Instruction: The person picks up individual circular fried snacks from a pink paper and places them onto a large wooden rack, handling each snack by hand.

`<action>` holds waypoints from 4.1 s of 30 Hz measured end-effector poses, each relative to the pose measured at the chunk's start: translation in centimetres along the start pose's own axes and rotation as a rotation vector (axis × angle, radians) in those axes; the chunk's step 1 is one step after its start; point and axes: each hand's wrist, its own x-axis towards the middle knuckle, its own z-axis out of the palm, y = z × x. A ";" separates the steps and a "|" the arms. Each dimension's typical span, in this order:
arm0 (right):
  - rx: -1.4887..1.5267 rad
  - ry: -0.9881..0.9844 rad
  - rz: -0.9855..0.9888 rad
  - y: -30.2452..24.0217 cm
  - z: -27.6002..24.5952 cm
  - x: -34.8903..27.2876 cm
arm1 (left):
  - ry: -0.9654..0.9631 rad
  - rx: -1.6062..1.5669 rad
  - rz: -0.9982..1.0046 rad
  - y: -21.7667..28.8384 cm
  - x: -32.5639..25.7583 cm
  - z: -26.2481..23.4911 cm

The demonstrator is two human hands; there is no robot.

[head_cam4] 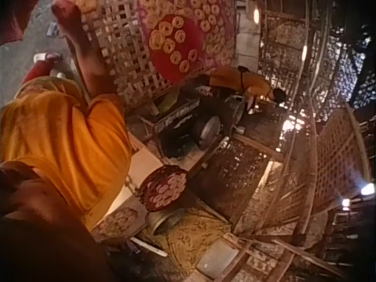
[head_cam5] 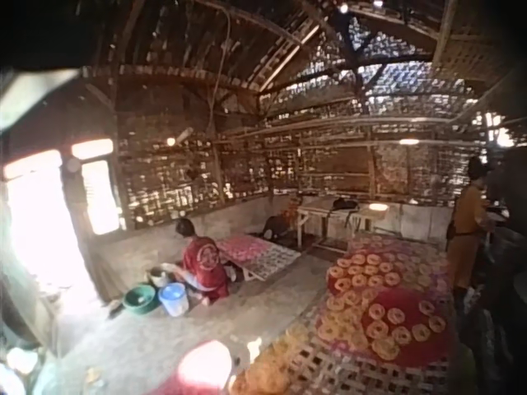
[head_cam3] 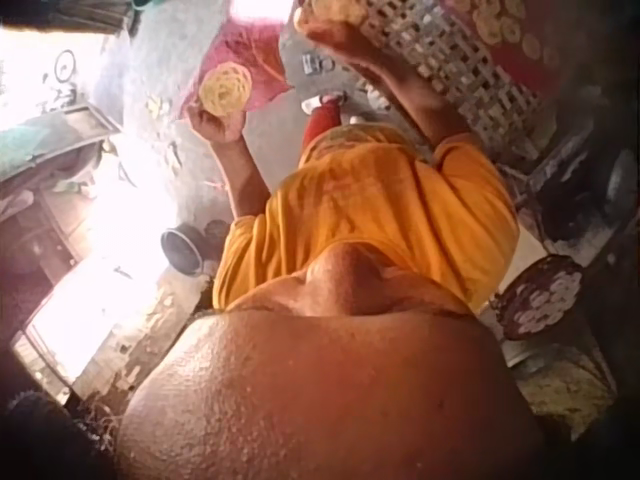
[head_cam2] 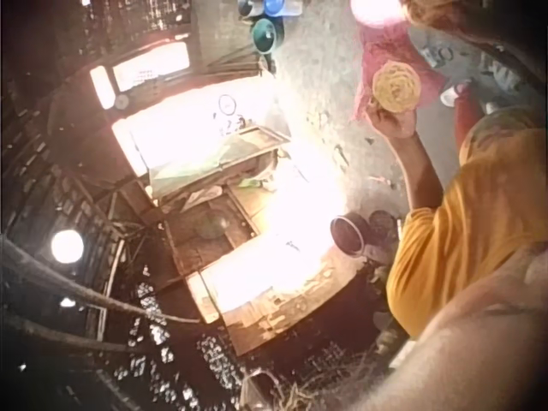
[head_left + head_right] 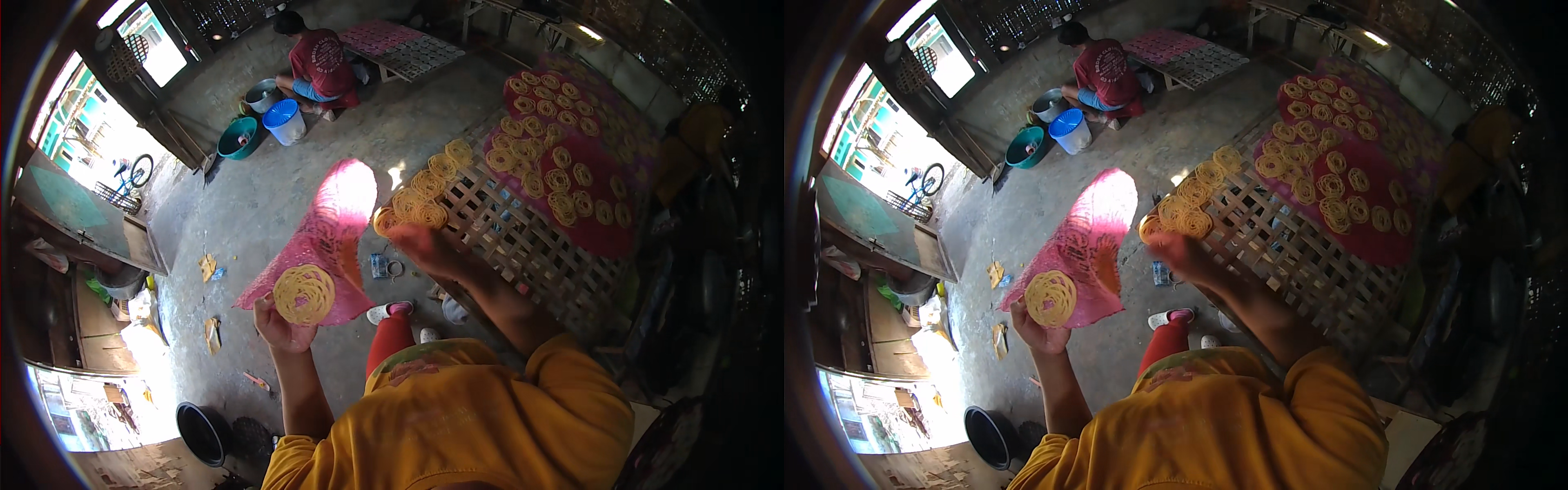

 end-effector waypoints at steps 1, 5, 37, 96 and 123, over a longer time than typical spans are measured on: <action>0.495 -0.230 0.256 -2.7 1.6 -0.8 | 0.030 -0.005 -0.042 -0.6 -0.2 0.0; 1.360 -0.485 0.472 -5.2 6.3 -3.0 | 0.069 -0.059 -0.177 -3.4 -0.5 -1.3; -0.602 0.395 0.037 4.4 -8.0 2.6 | 0.666 1.064 0.164 -5.4 -2.7 -1.7; -0.493 0.455 0.147 9.0 -26.0 4.6 | 1.816 0.649 -0.404 -0.3 -30.4 -33.7; -0.787 0.523 0.358 8.7 -23.4 4.8 | 1.676 0.712 -0.400 -2.4 -27.4 -34.2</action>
